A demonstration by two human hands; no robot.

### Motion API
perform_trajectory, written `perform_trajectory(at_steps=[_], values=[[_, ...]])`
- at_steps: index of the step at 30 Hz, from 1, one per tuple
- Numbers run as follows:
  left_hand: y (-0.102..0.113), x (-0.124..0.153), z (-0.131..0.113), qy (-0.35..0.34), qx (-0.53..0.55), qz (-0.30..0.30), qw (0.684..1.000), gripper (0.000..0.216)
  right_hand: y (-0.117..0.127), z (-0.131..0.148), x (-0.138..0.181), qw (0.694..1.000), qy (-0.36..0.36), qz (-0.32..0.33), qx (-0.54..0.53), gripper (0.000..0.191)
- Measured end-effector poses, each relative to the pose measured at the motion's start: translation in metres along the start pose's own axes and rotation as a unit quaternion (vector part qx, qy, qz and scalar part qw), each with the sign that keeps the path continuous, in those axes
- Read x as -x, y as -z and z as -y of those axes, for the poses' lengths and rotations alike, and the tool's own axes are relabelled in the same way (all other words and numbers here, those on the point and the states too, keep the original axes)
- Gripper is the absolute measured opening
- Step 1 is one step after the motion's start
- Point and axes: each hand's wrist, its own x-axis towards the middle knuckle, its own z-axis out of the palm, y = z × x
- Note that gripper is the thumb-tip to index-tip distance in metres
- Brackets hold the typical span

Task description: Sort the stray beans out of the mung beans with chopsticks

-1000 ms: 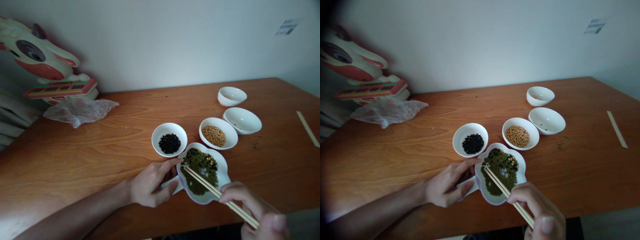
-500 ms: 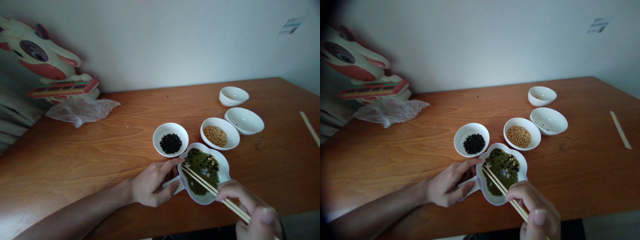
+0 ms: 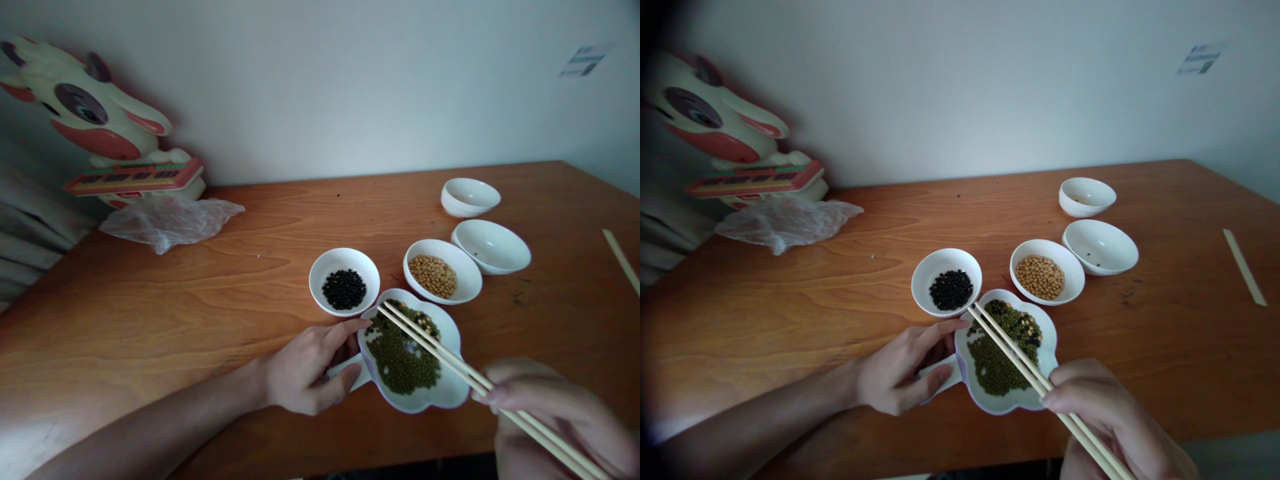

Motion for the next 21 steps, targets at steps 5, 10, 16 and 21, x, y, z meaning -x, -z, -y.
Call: perform_trajectory(at_steps=[5, 10, 16, 21], values=[[0.000, 0.000, 0.000, 0.009, 0.008, 0.005, 1.000, 0.068, -0.047, 0.035, -0.023, 0.989, -0.148, -0.006, -0.001, 0.074], [0.000, -0.001, 0.000, 0.005, 0.001, 0.009, 1.000, 0.070, -0.030, 0.031, -0.014, 0.994, -0.109, -0.020, -0.003, 0.081], [0.000, -0.001, 0.000, 0.004, -0.006, 0.005, 1.000, 0.068, 0.003, 0.003, -0.003, 0.986, -0.097, 0.129, 0.051, 0.089], [0.000, -0.001, 0.000, 0.003, -0.005, 0.000, 1.000, 0.069, 0.000, -0.004, 0.003, 0.977, -0.112, 0.161, 0.081, 0.093]])
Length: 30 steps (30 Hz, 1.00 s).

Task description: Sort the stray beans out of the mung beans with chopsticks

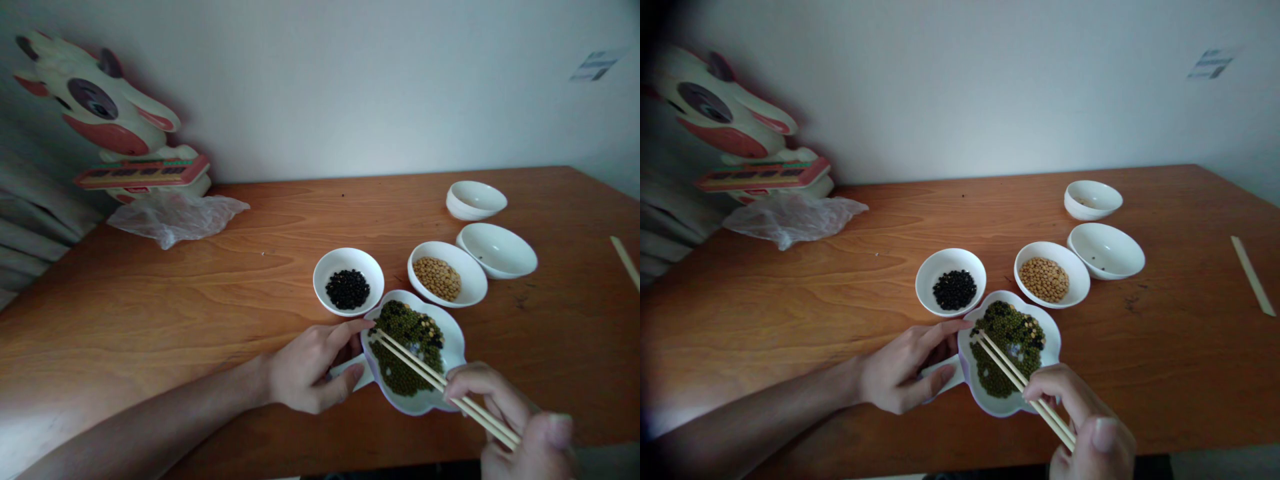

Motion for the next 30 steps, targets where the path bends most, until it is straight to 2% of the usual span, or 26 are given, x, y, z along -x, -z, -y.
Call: perform_trajectory(at_steps=[5, 13, 17, 21, 26, 30], values=[[0.000, -0.001, -0.001, 0.002, 0.001, -0.001, 1.000, 0.067, -0.005, -0.001, 0.001, 1.000, 0.009, -0.019, 0.004, 0.088], [0.000, 0.000, 0.000, -0.001, 0.000, -0.001, 1.000, 0.070, 0.003, -0.010, 0.005, 0.999, 0.028, -0.022, -0.011, 0.083], [0.001, 0.000, 0.000, 0.003, 0.002, 0.006, 1.000, 0.070, 0.008, -0.008, 0.007, 0.997, -0.001, -0.070, -0.029, 0.087], [0.000, 0.000, 0.001, -0.001, 0.003, 0.008, 1.000, 0.070, 0.010, -0.013, 0.002, 0.986, 0.080, -0.128, -0.074, 0.086], [-0.001, 0.001, 0.003, -0.008, -0.001, 0.001, 1.000, 0.070, 0.010, -0.007, -0.006, 0.988, 0.061, -0.115, -0.087, 0.088], [0.000, 0.001, 0.002, -0.001, -0.006, 0.006, 1.000, 0.069, 0.012, 0.006, -0.006, 0.995, 0.066, -0.060, -0.040, 0.088]])
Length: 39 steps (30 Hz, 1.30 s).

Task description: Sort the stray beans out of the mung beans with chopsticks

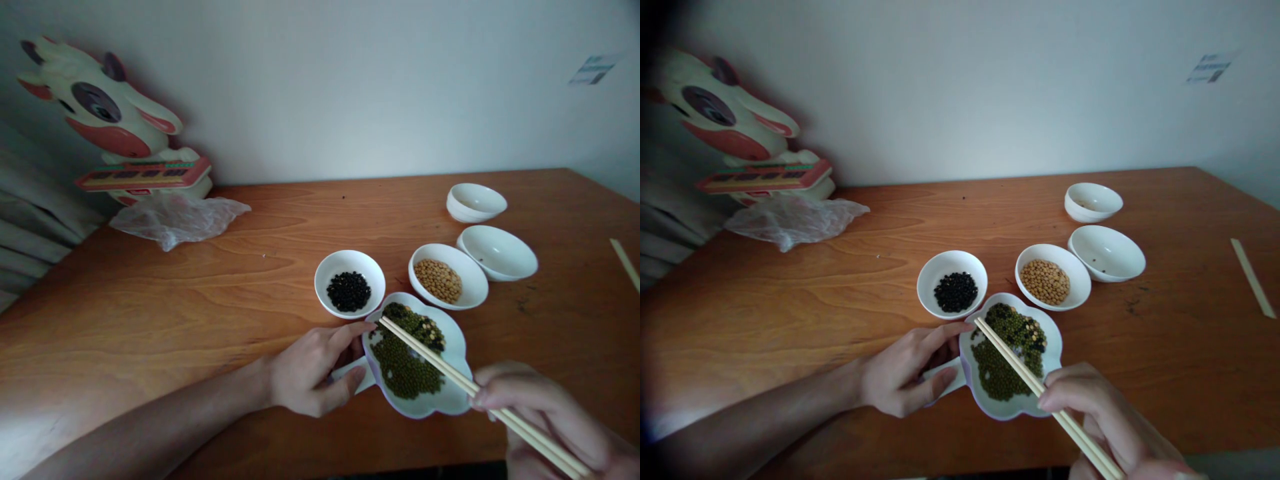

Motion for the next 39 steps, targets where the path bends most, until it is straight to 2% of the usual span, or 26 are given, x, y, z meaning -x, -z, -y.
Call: perform_trajectory(at_steps=[3, 7, 13, 16, 22, 26, 29, 35, 39], values=[[0.001, -0.001, -0.001, -0.006, 0.003, -0.002, 1.000, 0.070, -0.007, 0.005, -0.002, 0.999, -0.029, 0.021, 0.016, 0.087], [0.001, -0.001, -0.002, -0.004, 0.006, 0.000, 1.000, 0.069, -0.016, -0.001, 0.000, 0.998, -0.041, 0.042, 0.025, 0.082], [0.001, 0.000, -0.002, 0.001, 0.003, 0.002, 1.000, 0.070, -0.009, -0.016, 0.009, 0.995, -0.052, 0.073, 0.038, 0.086], [0.001, 0.000, -0.002, 0.003, 0.005, 0.002, 1.000, 0.070, -0.010, -0.016, 0.009, 0.997, -0.036, 0.063, 0.029, 0.084], [0.001, -0.001, -0.003, 0.011, 0.008, 0.000, 1.000, 0.068, -0.014, -0.009, 0.007, 0.995, -0.051, 0.062, 0.056, 0.085], [0.002, -0.002, -0.005, 0.006, 0.012, 0.000, 1.000, 0.067, -0.012, 0.004, 0.004, 0.998, -0.048, 0.010, 0.040, 0.085], [0.002, -0.003, -0.005, 0.000, 0.010, -0.003, 1.000, 0.068, -0.011, 0.008, 0.003, 0.998, -0.051, 0.001, 0.038, 0.086], [0.002, -0.001, -0.004, 0.006, 0.002, 0.001, 1.000, 0.068, 0.001, -0.016, 0.014, 0.995, -0.038, 0.083, 0.045, 0.091], [0.001, -0.001, -0.003, 0.007, 0.001, 0.001, 1.000, 0.067, 0.004, -0.028, 0.020, 0.991, -0.037, 0.110, 0.063, 0.089]])
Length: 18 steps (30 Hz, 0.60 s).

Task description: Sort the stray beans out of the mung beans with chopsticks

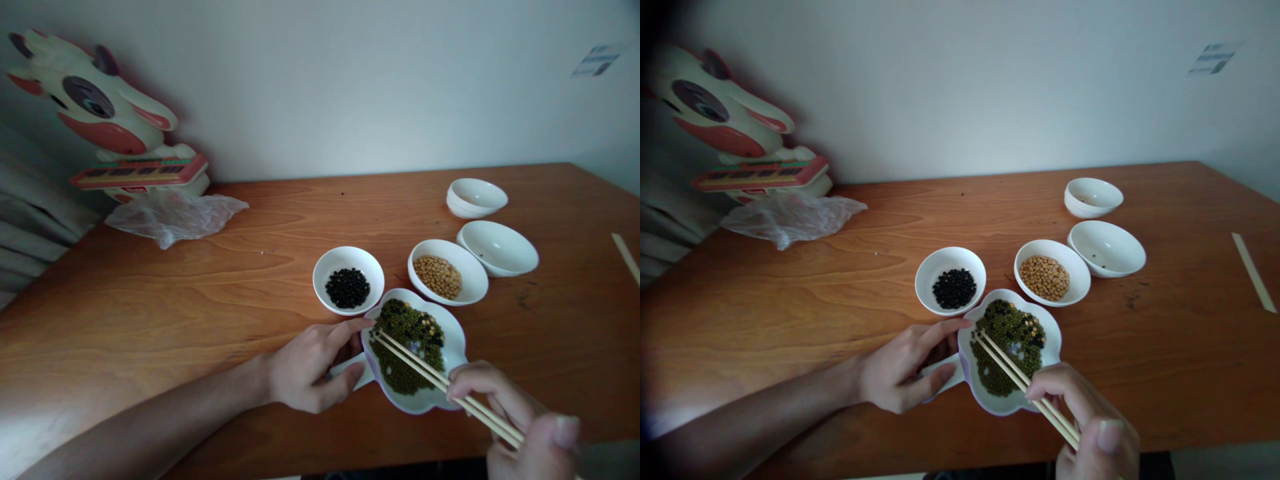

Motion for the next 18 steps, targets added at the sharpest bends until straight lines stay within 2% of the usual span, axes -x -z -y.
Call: perform_trajectory(at_steps=[11, 18], values=[[-0.0003, -0.0001, 0.0005, -0.013, 0.005, -0.001, 1.000, 0.069, 0.0019, -0.0009, 0.0034, 0.999, 0.020, 0.007, 0.040, 0.083], [-0.0006, -0.0007, 0.0002, -0.012, 0.001, -0.004, 1.000, 0.068, -0.0005, 0.0007, 0.0031, 0.997, 0.042, -0.032, 0.064, 0.074]])
